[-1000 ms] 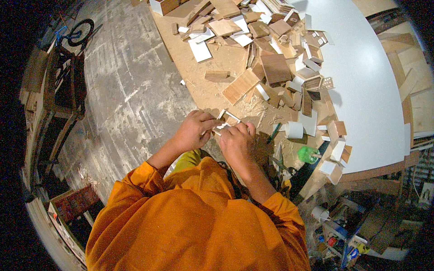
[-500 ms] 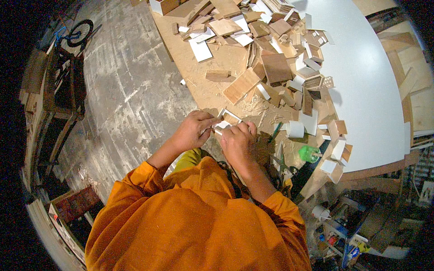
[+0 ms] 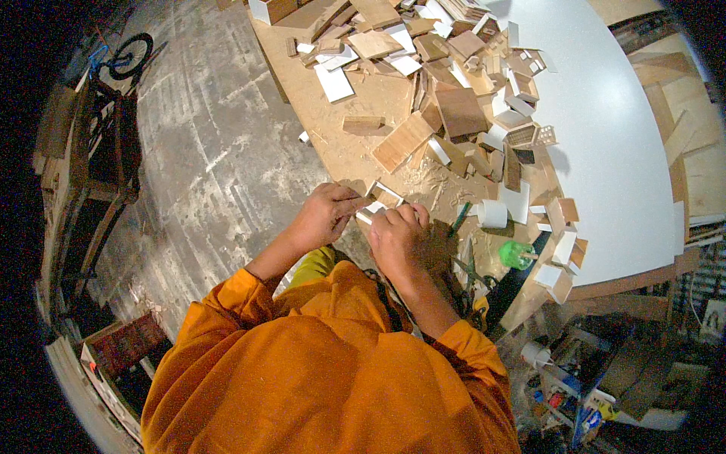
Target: The person constructs small models using cardboard pieces and wood scraps by gluing them together and trimming them with scissors.
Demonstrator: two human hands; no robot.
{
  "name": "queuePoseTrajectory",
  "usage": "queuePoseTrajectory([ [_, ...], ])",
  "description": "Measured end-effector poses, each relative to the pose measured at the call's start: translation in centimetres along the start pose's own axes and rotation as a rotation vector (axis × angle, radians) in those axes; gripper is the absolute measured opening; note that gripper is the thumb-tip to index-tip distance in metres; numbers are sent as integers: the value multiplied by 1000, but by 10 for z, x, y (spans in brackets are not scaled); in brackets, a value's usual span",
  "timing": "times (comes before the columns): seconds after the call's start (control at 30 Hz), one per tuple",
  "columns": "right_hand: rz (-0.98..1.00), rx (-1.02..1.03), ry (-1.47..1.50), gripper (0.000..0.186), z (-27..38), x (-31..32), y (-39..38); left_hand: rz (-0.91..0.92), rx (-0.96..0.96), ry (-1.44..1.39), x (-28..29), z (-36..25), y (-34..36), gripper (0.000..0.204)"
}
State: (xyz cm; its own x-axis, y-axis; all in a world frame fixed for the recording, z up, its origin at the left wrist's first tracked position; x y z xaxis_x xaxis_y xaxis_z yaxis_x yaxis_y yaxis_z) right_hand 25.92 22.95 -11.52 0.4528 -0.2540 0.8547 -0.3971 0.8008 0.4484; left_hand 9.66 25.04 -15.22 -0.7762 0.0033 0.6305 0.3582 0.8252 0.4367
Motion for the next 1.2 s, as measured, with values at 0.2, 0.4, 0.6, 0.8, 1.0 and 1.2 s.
queuePoseTrajectory([
  [0.2,88,6,-29,11,-3,-5,-4,3,-1,-20,-1,1,1,45],
  [0.4,25,31,-18,8,0,-1,0,-48,-3,-39,-3,3,0,44],
  [0.6,90,-13,1,15,-7,5,-1,-85,-29,-93,-7,10,-1,44],
  [0.8,-10,-205,188,32,-25,18,-14,-52,-17,-59,-2,4,0,43],
  [1.0,21,-734,556,30,-50,-3,-47,-28,-11,-43,-4,6,-1,41],
  [1.2,71,-806,687,29,-45,-19,-47,-47,-25,-49,-1,3,2,40],
])
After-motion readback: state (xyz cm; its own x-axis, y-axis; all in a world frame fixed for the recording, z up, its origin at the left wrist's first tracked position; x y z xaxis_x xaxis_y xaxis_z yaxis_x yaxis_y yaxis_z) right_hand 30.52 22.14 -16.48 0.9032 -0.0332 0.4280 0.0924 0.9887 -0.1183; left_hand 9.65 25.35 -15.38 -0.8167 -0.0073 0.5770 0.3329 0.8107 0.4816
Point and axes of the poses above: each hand's wrist, its own y-axis towards the middle knuckle, its own x-axis out of the back of the hand, z = x × y, the point moved 3 cm from there along y, towards the middle knuckle, and after that the axes turned 6 degrees about -z, right-handed, at the moved point
